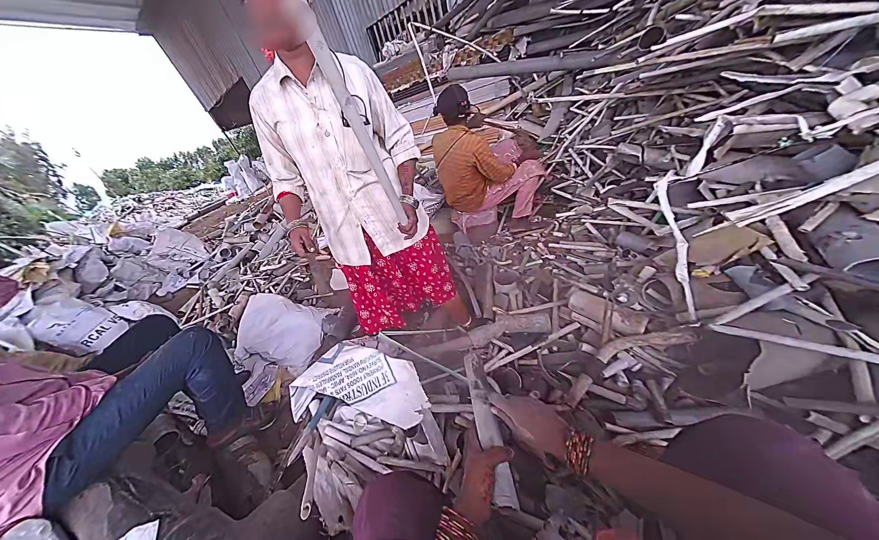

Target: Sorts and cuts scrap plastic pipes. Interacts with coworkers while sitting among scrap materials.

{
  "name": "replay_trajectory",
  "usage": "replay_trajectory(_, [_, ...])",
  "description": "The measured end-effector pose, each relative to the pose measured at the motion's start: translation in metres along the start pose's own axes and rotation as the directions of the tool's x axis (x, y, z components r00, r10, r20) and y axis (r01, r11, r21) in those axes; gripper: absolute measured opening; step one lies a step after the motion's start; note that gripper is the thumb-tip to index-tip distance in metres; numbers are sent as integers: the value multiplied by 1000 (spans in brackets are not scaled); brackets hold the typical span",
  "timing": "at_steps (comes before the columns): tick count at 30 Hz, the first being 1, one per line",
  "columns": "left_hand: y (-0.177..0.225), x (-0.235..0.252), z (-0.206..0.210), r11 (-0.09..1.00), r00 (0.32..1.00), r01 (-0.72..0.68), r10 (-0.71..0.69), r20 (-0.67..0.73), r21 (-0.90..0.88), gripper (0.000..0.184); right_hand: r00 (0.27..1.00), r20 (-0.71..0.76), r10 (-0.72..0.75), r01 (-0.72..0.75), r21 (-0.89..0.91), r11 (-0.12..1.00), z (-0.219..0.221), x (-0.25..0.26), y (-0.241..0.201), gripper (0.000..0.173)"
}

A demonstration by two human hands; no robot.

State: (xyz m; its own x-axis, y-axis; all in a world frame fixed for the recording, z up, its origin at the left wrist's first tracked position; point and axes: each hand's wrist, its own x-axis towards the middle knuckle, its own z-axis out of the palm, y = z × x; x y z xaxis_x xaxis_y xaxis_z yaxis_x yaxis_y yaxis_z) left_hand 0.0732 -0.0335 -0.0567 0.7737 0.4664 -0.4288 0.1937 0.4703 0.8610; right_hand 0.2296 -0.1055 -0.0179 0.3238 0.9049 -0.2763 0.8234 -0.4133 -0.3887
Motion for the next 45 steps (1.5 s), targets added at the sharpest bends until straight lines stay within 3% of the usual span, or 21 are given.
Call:
replay_trajectory(3, [9, -6, -2, 1000, 1000, -2, 2, 12, 6, 72, 998, -63, -8, 6, -39, 999, -9, 4, 3, 39])
replay_trajectory(7, [10, -12, 0, 996, 995, -25, 17, 94, 86, 83, 973, -142, 180, -173, 61, 983, -41, 8, 21, 44])
replay_trajectory(10, [2, -10, -2, 994, 996, -41, 32, 88, 105, 87, 980, -152, 131, -119, 88, 989, -33, 6, 21, 43])
replay_trajectory(14, [7, -8, -9, 995, 998, -56, 55, 16, 77, 81, 991, -70, -112, 115, 46, 992, -8, -3, -2, 39])
replay_trajectory(16, [16, -9, -8, 994, 997, -76, 76, -2, 82, 82, 981, -107, -159, 162, 18, 987, -8, -1, -7, 39])
replay_trajectory(20, [20, -19, 1, 987, 996, -89, 87, 24, 131, 76, 974, -225, -2, 10, 33, 999, -32, 6, 15, 40])
replay_trajectory(24, [14, -26, 0, 993, 996, -89, 88, 22, 82, 80, 983, -180, -23, 37, 77, 996, -25, 1, 3, 38])
replay_trajectory(27, [17, -26, -11, 991, 995, -102, 103, -8, 87, 77, 989, -60, -132, 136, 59, 989, -21, -6, -21, 41])
replay_trajectory(29, [17, -22, -15, 987, 993, -114, 117, -24, 109, 79, 980, -62, -187, 189, 21, 982, -14, -4, -20, 42])
replay_trajectory(33, [19, -17, -17, 959, 992, -125, 121, 31, 256, 87, 979, -199, -51, 69, 85, 994, -31, 12, 7, 41])
replay_trajectory(36, [6, -11, -14, 938, 992, -125, 123, 27, 324, 86, 984, -173, 31, -18, 80, 997, -34, 12, 17, 40])
replay_trajectory(42, [11, -4, -23, 884, 988, -127, 153, -20, 450, 97, 985, -93, -146, 149, 23, 989, 3, -1, -17, 40])
replay_trajectory(45, [9, -5, -23, 888, 986, -134, 166, -34, 439, 94, 987, -152, -41, 49, 48, 998, -15, 4, -7, 39])
